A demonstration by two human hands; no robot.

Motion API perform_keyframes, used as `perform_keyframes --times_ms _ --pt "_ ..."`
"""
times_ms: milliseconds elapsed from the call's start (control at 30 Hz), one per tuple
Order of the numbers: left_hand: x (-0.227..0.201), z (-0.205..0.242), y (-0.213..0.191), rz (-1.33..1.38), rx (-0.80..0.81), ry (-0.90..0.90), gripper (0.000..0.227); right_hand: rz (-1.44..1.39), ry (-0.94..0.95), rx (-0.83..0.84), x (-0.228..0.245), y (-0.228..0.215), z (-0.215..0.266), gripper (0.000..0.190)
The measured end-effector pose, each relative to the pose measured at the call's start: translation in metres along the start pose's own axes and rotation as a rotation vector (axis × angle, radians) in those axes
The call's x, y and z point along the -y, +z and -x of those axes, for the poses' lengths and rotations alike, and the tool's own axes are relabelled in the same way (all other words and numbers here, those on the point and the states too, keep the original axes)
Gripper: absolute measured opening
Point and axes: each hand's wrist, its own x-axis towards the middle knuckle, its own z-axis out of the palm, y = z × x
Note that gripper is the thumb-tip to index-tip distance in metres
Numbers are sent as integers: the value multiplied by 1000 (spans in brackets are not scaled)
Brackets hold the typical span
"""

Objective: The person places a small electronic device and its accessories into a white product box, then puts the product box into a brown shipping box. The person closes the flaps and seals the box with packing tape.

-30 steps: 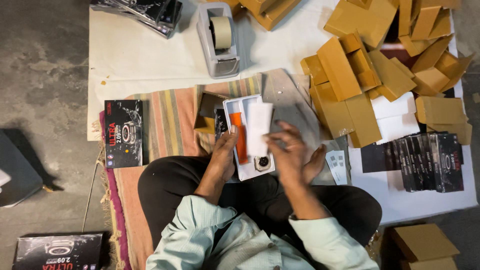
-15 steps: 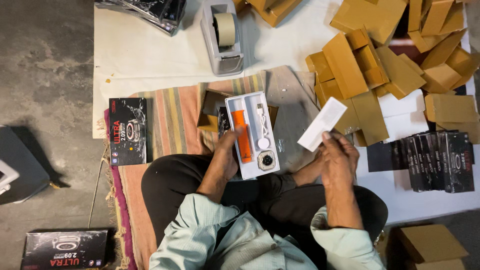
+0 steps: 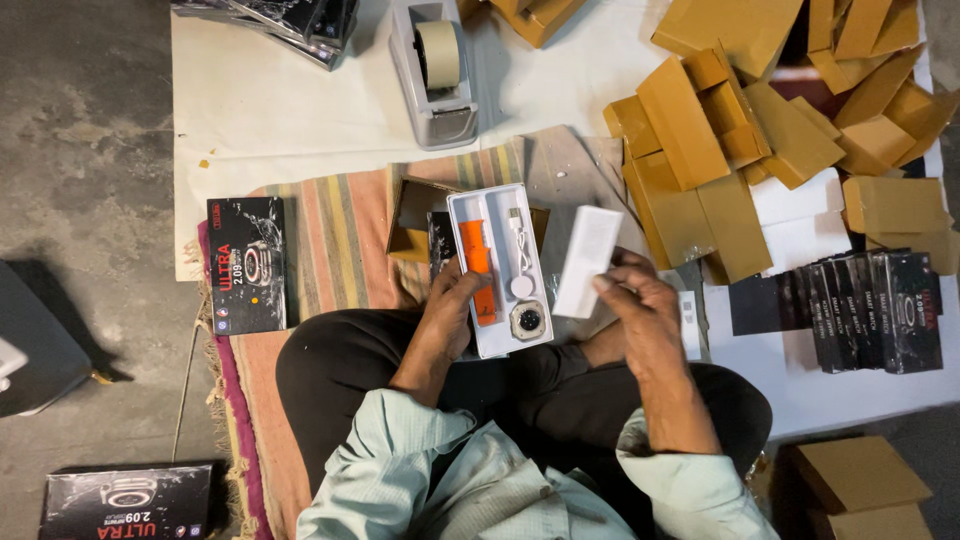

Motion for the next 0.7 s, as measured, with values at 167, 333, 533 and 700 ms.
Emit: perform_keyframes --times_ms 167,333,533,700 --pt "-11 3 10 35 -78 -55 45 121 99 132 -8 41 -7 11" --pt "-17 10 14 12 -4 -21 42 322 49 144 -17 73 -12 22" --pt "-12 8 12 -75 8 43 41 308 109 62 -20 81 -14 24" --pt "-11 3 10 102 -18 -50 45 585 -133 -7 23 78 2 16"
